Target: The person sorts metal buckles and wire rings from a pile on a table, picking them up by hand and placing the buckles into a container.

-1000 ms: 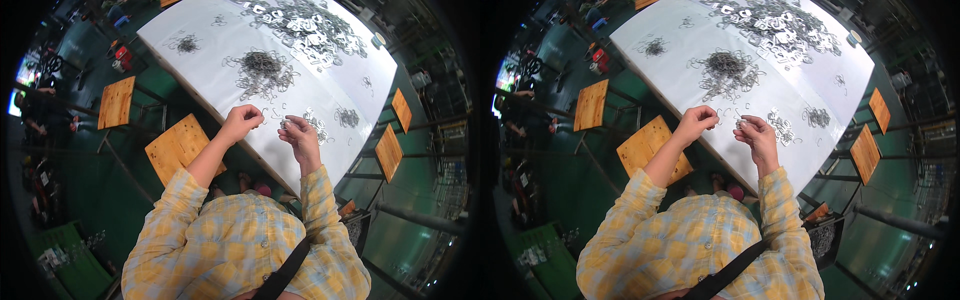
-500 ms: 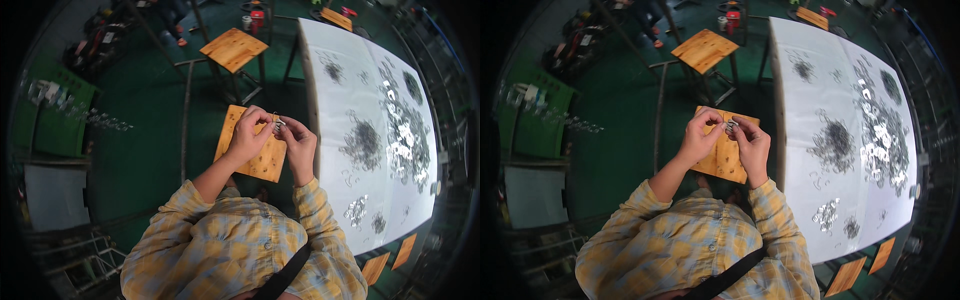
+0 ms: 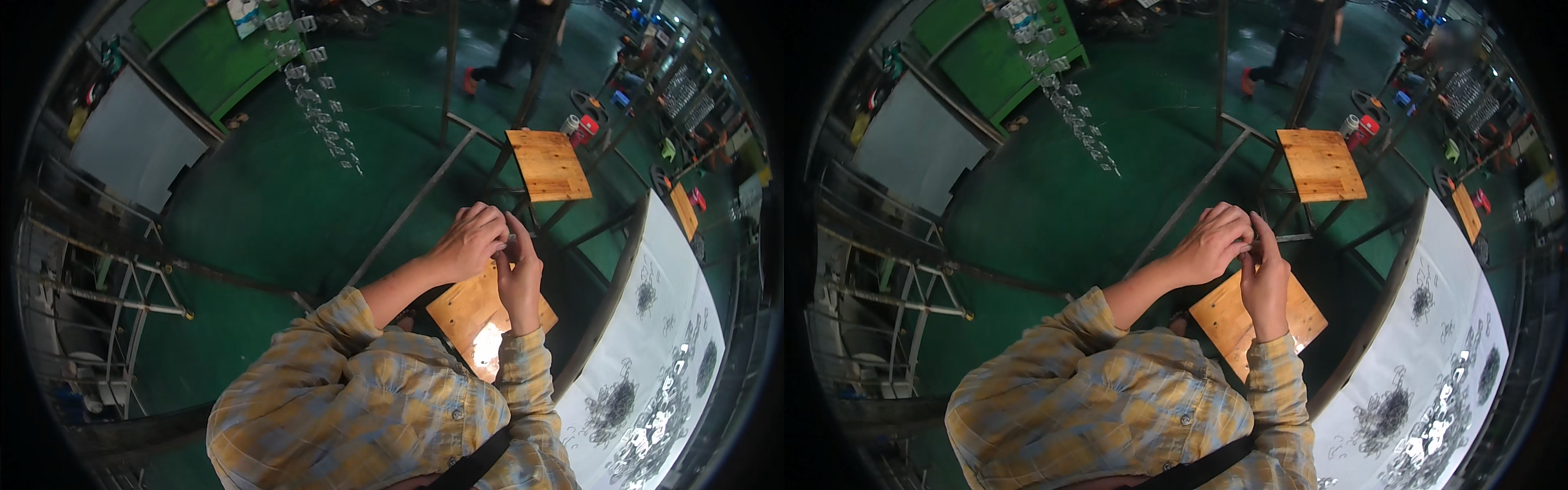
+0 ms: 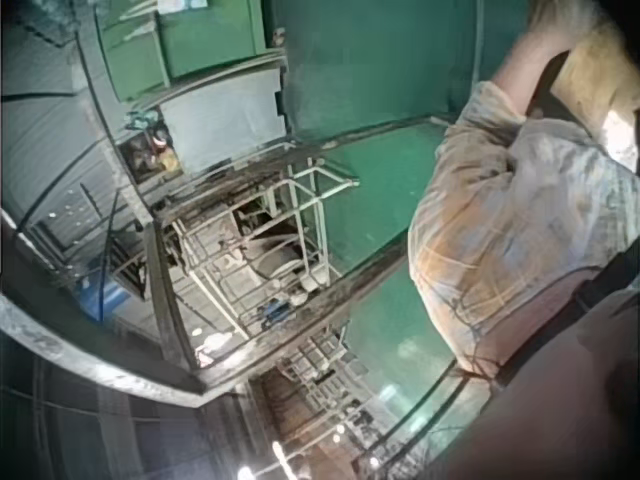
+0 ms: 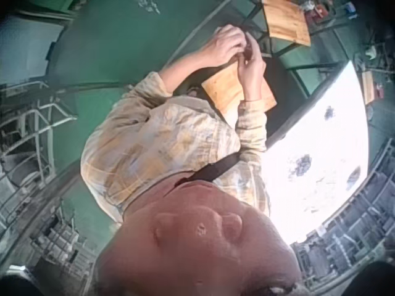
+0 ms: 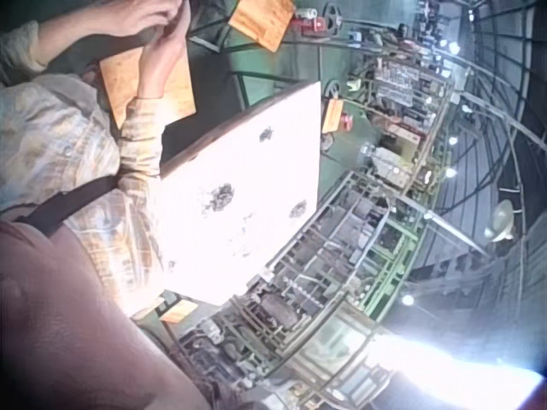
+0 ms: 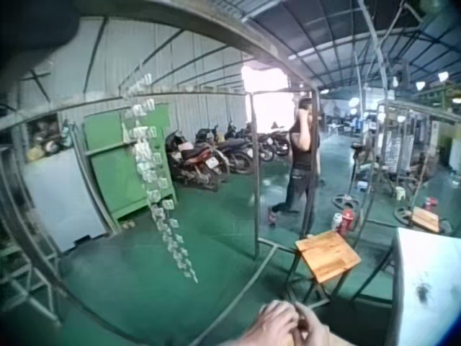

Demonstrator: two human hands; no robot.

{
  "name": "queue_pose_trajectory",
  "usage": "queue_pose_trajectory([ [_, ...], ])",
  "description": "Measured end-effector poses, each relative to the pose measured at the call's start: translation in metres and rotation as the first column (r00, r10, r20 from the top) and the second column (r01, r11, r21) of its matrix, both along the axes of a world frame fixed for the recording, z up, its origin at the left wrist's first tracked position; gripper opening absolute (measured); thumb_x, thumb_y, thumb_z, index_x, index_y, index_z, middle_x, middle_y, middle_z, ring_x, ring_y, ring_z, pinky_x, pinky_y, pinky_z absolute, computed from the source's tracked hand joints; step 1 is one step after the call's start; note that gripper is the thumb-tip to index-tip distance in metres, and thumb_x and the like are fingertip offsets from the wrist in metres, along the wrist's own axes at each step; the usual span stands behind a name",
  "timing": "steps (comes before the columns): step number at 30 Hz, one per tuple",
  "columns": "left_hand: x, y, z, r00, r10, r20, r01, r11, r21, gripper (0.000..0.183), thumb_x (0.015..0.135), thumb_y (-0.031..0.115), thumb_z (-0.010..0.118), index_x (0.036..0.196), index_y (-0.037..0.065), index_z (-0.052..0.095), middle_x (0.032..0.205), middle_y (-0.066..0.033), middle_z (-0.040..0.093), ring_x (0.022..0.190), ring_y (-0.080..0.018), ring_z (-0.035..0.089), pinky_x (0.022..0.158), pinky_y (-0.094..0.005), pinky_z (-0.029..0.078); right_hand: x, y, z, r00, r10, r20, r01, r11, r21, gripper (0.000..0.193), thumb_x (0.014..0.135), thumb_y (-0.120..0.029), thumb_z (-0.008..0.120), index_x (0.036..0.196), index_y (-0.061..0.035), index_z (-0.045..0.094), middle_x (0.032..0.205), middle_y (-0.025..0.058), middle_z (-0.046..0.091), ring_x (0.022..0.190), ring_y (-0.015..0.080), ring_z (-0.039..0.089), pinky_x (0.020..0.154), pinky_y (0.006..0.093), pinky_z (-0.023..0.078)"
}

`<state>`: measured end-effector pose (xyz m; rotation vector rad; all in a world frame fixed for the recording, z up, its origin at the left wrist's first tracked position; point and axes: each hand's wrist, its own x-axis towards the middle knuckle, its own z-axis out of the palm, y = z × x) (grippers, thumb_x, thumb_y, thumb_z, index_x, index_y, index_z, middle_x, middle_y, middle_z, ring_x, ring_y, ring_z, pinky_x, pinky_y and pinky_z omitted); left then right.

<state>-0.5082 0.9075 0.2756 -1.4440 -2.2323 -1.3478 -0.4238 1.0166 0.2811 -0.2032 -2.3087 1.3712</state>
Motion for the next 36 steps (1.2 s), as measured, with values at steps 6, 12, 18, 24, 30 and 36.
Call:
queue_pose_trajectory([
  [6, -0.006, -0.019, -0.013, 0.981, -0.042, 0.189, 0.028, 0.997, 0.076, 0.005, 0.08, 0.007, 0.057, 0.081, 0.005, 0.052, 0.089, -0.0082, 0.049, 0.091, -0.0273, 0.047, 0.083, -0.0377, 0.037, -0.016, 0.001, -0.003, 0.979, 0.198, 0.04, -0.194, 0.978, -0.077, 0.058, 0.076, 0.013, 0.055, 0.129, -0.0069, 0.044, 0.08, 0.0104, 0.062, 0.073, 0.0165, 0.063, 0.07, 0.0293, 0.049],
  [12, 0.0, -0.042, -0.017, 0.968, 0.111, 0.224, -0.137, 0.985, 0.104, 0.006, 0.081, 0.008, 0.057, 0.083, 0.004, 0.053, 0.09, -0.0087, 0.05, 0.091, -0.0269, 0.048, 0.082, -0.0365, 0.038, -0.027, -0.008, -0.006, 0.945, 0.321, 0.055, -0.309, 0.938, -0.156, 0.054, 0.077, 0.012, 0.058, 0.126, -0.0062, 0.046, 0.083, 0.0081, 0.063, 0.076, 0.0139, 0.063, 0.071, 0.0275, 0.05],
  [18, 0.0, -0.074, -0.02, 0.93, 0.271, 0.248, -0.31, 0.942, 0.13, 0.006, 0.082, 0.006, 0.057, 0.085, 0.004, 0.052, 0.092, -0.0095, 0.052, 0.092, -0.0274, 0.05, 0.081, -0.0363, 0.04, -0.05, -0.03, -0.005, 0.917, 0.392, 0.074, -0.376, 0.912, -0.166, 0.043, 0.076, 0.009, 0.063, 0.117, -0.0031, 0.054, 0.08, 0.0065, 0.063, 0.075, 0.011, 0.062, 0.071, 0.0253, 0.05],
  [24, -0.013, -0.111, -0.025, 0.847, 0.43, 0.313, -0.494, 0.855, 0.161, 0.005, 0.083, 0.004, 0.057, 0.087, 0.002, 0.053, 0.088, -0.0079, 0.052, 0.083, -0.0201, 0.055, 0.073, -0.0299, 0.044, -0.093, -0.066, -0.024, 0.847, 0.532, 0.015, -0.484, 0.781, -0.394, 0.027, 0.077, 0.011, 0.06, 0.102, 0.0036, 0.058, 0.084, 0.0071, 0.065, 0.077, 0.0107, 0.062, 0.072, 0.0236, 0.051],
  [30, -0.048, -0.167, -0.053, 0.686, 0.321, 0.653, -0.633, 0.707, 0.317, 0.003, 0.089, 0.005, 0.054, 0.09, 0.003, 0.052, 0.086, -0.0011, 0.056, 0.084, -0.0083, 0.053, 0.077, -0.0238, 0.044, -0.136, -0.133, -0.034, 0.773, 0.634, -0.035, -0.422, 0.472, -0.774, 0.015, 0.079, 0.012, 0.058, 0.092, 0.0041, 0.054, 0.084, 0.0096, 0.061, 0.077, 0.0189, 0.065, 0.068, 0.0264, 0.056],
  [36, -0.096, -0.217, -0.065, 0.51, 0.376, 0.774, -0.847, 0.374, 0.377, 0.004, 0.089, 0.008, 0.053, 0.088, 0.004, 0.054, 0.08, -0.0002, 0.057, 0.073, -0.0072, 0.05, 0.067, -0.022, 0.041, -0.175, -0.186, -0.058, 0.733, 0.68, 0.034, -0.392, 0.463, -0.795, 0.021, 0.081, 0.007, 0.06, 0.1, 0.0027, 0.055, 0.086, 0.0085, 0.061, 0.079, 0.0181, 0.065, 0.069, 0.026, 0.055],
])
